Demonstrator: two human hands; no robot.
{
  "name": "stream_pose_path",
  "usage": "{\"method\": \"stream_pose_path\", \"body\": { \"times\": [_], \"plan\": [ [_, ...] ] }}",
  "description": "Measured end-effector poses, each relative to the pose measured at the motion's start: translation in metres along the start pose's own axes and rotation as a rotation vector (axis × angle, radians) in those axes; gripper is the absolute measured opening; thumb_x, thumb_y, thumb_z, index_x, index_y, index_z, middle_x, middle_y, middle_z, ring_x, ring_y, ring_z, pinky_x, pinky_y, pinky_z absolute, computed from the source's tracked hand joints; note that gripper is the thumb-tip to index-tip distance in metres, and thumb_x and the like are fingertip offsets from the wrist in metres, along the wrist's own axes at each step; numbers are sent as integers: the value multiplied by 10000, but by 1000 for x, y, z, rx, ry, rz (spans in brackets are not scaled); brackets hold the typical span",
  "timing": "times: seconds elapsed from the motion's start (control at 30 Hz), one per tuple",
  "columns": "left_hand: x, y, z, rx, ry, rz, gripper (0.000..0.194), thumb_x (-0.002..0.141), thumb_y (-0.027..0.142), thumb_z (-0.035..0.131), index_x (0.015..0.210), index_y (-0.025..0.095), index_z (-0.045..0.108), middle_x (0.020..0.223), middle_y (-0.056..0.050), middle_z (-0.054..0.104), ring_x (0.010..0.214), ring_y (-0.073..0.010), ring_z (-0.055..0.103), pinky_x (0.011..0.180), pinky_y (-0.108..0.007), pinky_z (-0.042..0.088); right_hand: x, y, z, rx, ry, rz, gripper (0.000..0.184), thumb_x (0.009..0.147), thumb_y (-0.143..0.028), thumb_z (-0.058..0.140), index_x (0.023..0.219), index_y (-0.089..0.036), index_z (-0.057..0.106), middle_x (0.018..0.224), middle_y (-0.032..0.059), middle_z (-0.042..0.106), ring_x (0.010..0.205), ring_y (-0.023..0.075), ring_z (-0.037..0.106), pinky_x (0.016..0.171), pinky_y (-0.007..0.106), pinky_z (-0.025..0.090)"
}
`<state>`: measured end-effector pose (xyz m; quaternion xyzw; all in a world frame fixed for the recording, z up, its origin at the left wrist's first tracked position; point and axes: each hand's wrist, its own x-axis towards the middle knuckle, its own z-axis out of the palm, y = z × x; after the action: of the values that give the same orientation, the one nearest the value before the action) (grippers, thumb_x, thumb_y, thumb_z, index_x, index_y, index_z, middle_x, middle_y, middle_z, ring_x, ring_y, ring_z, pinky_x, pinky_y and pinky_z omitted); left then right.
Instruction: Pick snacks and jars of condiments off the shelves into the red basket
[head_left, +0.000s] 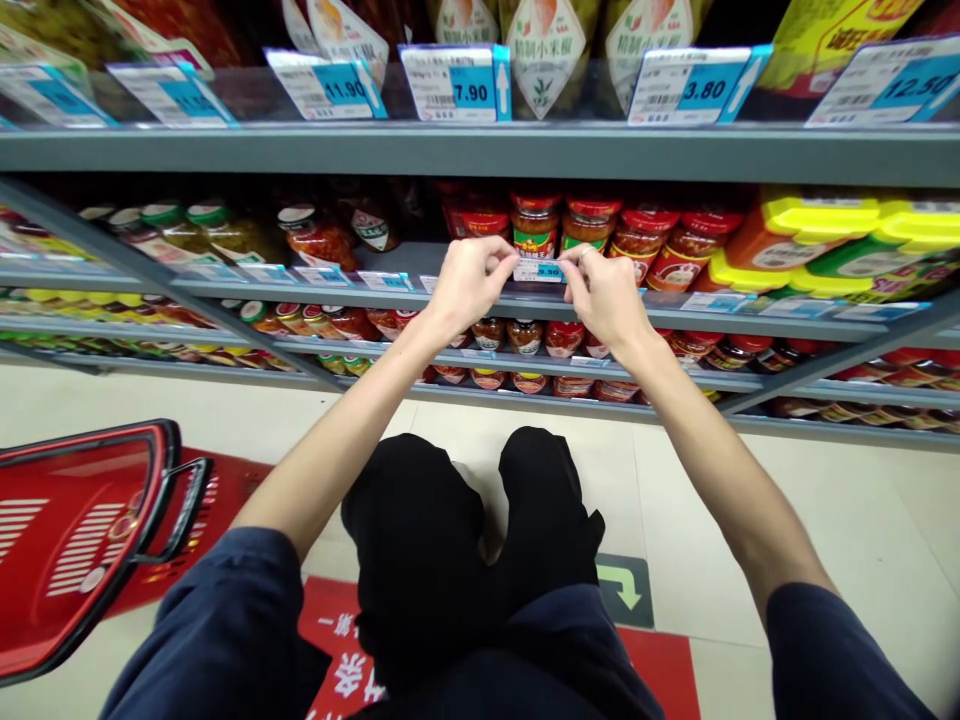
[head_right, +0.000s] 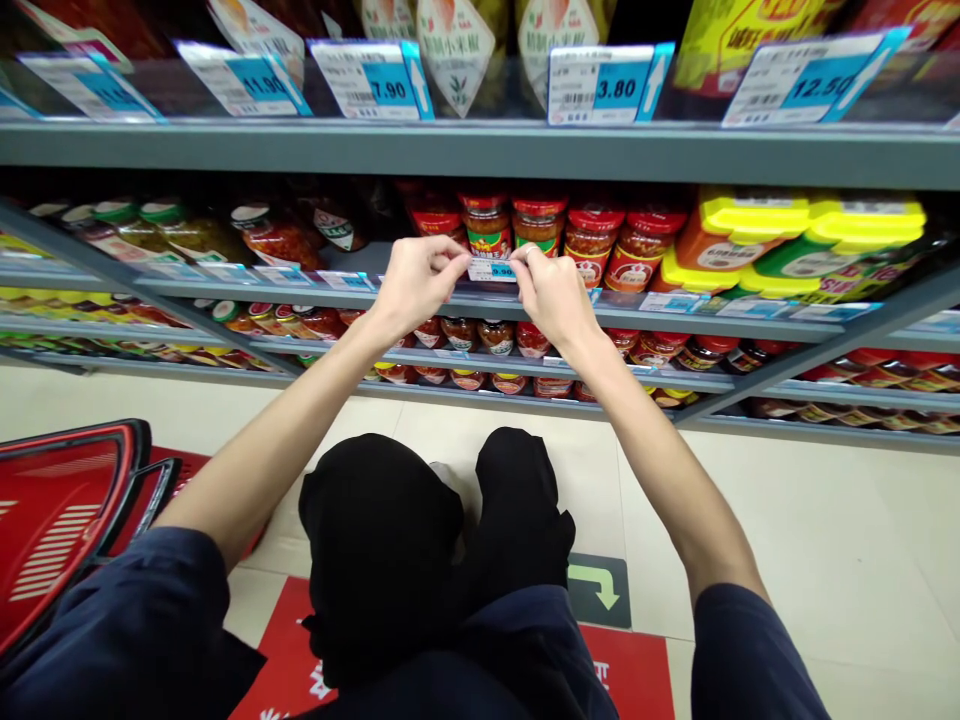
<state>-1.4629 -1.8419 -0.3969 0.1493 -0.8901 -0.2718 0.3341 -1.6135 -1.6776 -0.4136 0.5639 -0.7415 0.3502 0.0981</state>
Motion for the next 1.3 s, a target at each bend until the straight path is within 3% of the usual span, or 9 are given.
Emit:
{"method": "stream_pose_path", "body": {
  "times": [0.17,0.4,0.6,0.87,1.0,1.17,1.3],
  "plan": [
    [-2,-7,7,38,-39,-15,224,974,352,597,917,181,731,544,9,586,615,-188,599,811,-354,509,0,3,4,-52,-17,-5,473,1116,-451,321,1247,-177,684,962,127,783,889,307,727,889,444,562],
    [0,-6,6,10,13,23,287,1020,414,536,974,197,719,576,10,610,598,-174,602,735,-321,503,2,13,8,-45,-32,-5,437,1089,-481,431,1358,-199,629,932,105,793,869,318,715,908,473,553],
    [0,-11,6,-5,-26,19,239,1001,364,549,958,182,698,526,36,581,498,-143,553,674,-289,500,4,7,2,-118,-61,19,351,1073,-404,478,1270,-208,692,928,115,784,904,332,706,879,465,546],
    [3,-9,3,63,-88,16,204,977,342,602,955,175,718,556,15,610,601,-175,621,758,-308,512,6,5,-4,-161,-66,22,353,1058,-412,489,1243,-205,708,964,129,780,926,341,692,824,440,525],
    [4,-8,1,108,-86,20,221,976,339,620,1055,162,726,604,9,648,651,-180,633,810,-320,502,5,6,-4,-132,-65,14,356,1074,-387,452,1271,-204,684,931,114,788,910,330,698,840,431,510],
    [3,-9,1,199,-155,-1,204,968,319,629,915,160,745,569,-2,634,657,-190,621,811,-325,485,3,3,-5,-143,-73,41,364,1073,-377,430,1285,-199,668,922,115,795,929,340,699,825,434,502],
    [1,-9,0,214,-176,-32,225,980,324,617,911,161,757,568,-5,634,667,-197,639,840,-335,485,1,1,-7,-169,-86,41,379,1069,-391,426,1279,-192,672,954,131,796,962,357,690,832,445,497]
  ]
}}
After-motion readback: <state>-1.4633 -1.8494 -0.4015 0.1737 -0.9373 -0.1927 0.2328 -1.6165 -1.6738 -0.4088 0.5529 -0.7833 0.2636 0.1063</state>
